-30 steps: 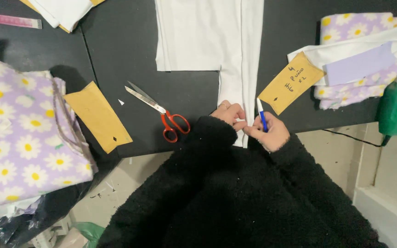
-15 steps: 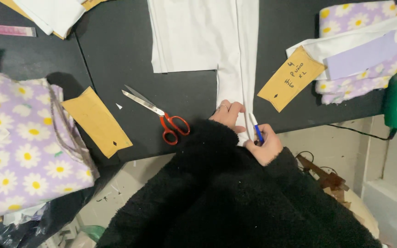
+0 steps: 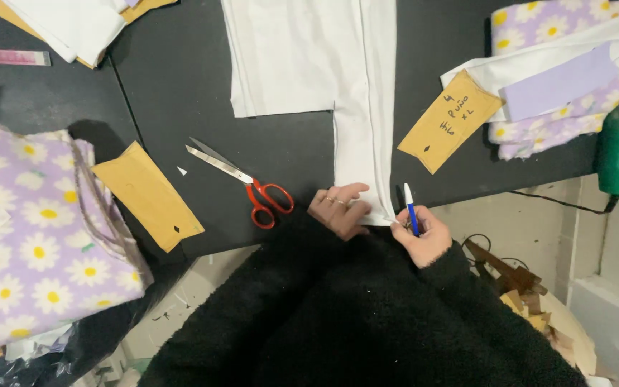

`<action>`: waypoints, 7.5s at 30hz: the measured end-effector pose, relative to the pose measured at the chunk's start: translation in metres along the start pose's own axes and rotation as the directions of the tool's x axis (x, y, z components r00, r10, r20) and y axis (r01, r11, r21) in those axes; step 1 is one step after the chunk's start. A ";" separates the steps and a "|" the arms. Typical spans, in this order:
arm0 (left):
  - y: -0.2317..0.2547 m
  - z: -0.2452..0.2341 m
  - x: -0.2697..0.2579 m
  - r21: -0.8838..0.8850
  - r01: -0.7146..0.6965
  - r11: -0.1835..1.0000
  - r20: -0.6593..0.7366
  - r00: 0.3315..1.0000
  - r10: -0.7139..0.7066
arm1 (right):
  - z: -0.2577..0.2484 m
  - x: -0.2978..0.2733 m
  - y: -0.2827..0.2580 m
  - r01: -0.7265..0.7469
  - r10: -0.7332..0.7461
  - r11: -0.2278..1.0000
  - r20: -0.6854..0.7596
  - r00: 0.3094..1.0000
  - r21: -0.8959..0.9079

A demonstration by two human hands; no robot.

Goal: The person uses a cardboard template and a blue marker to trace shapes onto a white fabric laid on a table. They then use a green electric fabric cutter to cut along the traced lines and red scissors to trim the edges of the fabric pieces.

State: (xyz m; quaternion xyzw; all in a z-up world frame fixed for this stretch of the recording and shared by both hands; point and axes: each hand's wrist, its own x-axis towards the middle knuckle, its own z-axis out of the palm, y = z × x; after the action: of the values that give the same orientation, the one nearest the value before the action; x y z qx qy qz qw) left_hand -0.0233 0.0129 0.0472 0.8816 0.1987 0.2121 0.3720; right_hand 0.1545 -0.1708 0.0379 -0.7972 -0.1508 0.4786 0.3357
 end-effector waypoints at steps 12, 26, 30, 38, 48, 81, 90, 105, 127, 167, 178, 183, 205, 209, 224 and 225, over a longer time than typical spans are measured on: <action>-0.007 0.000 -0.022 0.141 -0.251 0.958 -0.116 0.956 0.268 | -0.005 -0.016 -0.066 0.601 -0.680 0.655 -0.011 0.733 -0.458; -0.014 0.005 -0.026 0.110 -0.091 0.990 -0.128 0.986 0.105 | -0.004 -0.005 -0.070 0.859 -0.873 0.283 0.258 0.415 -0.426; -0.014 0.003 -0.022 0.133 -0.132 0.982 -0.152 0.977 0.152 | -0.009 -0.001 -0.046 0.718 -0.747 0.390 0.258 0.613 -0.577; -0.011 -0.009 0.014 0.027 0.115 0.993 0.207 0.971 -0.118 | -0.021 0.047 -0.071 0.152 -0.158 0.935 0.009 0.987 -0.320; -0.028 0.017 0.062 0.396 0.221 0.891 0.141 0.944 -0.297 | 0.018 0.104 -0.111 0.012 -0.021 0.959 -0.028 0.999 -0.283; 0.002 -0.042 -0.008 0.278 0.172 0.945 0.397 0.875 -0.276 | -0.006 0.099 -0.102 0.529 -0.487 0.505 0.280 0.827 -0.682; -0.061 -0.127 -0.151 0.719 0.553 0.421 -0.340 0.809 -0.480 | -0.020 0.077 -0.049 0.334 0.105 0.407 0.407 0.907 -0.850; -0.084 -0.155 -0.142 -0.199 0.741 0.642 -0.641 0.397 -0.657 | -0.018 0.049 -0.071 0.227 -0.042 0.577 0.249 0.968 -0.785; -0.025 -0.007 -0.006 -0.627 0.516 0.584 0.117 0.803 -0.584 | 0.019 0.041 -0.070 0.415 -0.392 0.850 0.137 0.910 -0.324; -0.011 0.013 0.069 0.324 0.099 0.941 0.504 0.824 -0.260 | -0.011 0.065 -0.123 0.465 -0.520 0.663 0.085 0.850 -0.587; 0.009 0.008 0.089 0.449 0.071 0.891 0.554 0.760 -0.339 | -0.020 -0.005 -0.151 0.711 -0.795 0.593 -0.134 0.591 -0.378; -0.002 0.012 0.090 0.454 0.087 0.887 0.553 0.753 -0.357 | -0.012 -0.008 -0.150 0.676 -0.769 0.620 -0.136 0.625 -0.399; -0.003 0.014 0.078 0.410 0.130 0.903 0.509 0.789 -0.344 | 0.003 0.015 -0.147 0.698 -0.845 0.462 -0.033 0.533 -0.548; -0.007 0.013 0.070 0.366 0.153 0.918 0.433 0.845 -0.314 | 0.001 0.011 -0.143 0.690 -0.829 0.482 -0.026 0.559 -0.540; -0.003 0.014 0.081 0.440 0.158 0.884 0.545 0.736 -0.402 | -0.028 -0.081 -0.113 0.622 -0.621 0.562 0.218 0.753 -0.546; -0.003 0.013 0.081 0.440 0.156 0.884 0.545 0.736 -0.401 | -0.031 -0.080 -0.109 0.621 -0.622 0.562 0.216 0.753 -0.546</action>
State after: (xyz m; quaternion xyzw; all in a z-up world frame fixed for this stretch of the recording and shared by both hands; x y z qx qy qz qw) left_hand 0.0504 0.0484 0.0546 0.9135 0.2328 -0.1907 0.2737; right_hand 0.1508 -0.1482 0.1747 -0.7553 -0.5611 0.2581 0.2191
